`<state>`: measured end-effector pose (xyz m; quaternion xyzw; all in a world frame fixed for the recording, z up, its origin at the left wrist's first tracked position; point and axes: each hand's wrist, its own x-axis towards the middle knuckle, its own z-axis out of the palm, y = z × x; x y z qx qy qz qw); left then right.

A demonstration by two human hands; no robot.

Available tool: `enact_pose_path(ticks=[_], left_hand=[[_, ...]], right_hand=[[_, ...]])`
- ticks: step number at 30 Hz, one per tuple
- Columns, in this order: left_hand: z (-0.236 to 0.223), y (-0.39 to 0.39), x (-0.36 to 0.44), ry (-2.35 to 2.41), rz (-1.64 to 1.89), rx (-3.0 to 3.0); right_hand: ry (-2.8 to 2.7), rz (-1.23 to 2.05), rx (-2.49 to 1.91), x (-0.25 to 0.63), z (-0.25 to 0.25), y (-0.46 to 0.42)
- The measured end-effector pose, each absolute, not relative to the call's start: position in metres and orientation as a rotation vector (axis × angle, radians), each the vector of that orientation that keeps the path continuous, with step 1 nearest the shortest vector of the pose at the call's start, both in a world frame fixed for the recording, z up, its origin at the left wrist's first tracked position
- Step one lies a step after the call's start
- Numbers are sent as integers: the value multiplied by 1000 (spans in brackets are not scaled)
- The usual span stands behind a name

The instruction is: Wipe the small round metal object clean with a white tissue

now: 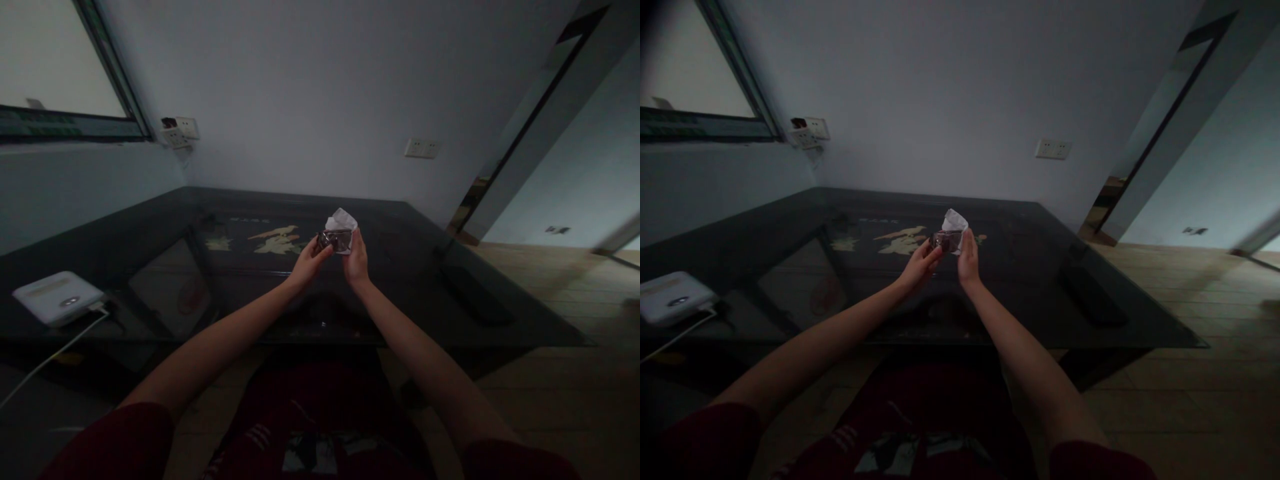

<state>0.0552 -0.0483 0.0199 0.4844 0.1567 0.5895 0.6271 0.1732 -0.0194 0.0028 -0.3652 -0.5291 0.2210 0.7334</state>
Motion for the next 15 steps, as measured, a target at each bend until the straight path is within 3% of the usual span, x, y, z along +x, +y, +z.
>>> enact_pose_path(ticks=[10, 15], left_hand=[[23, -46, 51, 329, 1308, 1006], [20, -42, 50, 393, 1377, 1155]], right_hand=[[-1496, 164, -746, 160, 26, -56], [-1442, 213, -759, 168, 27, -51]])
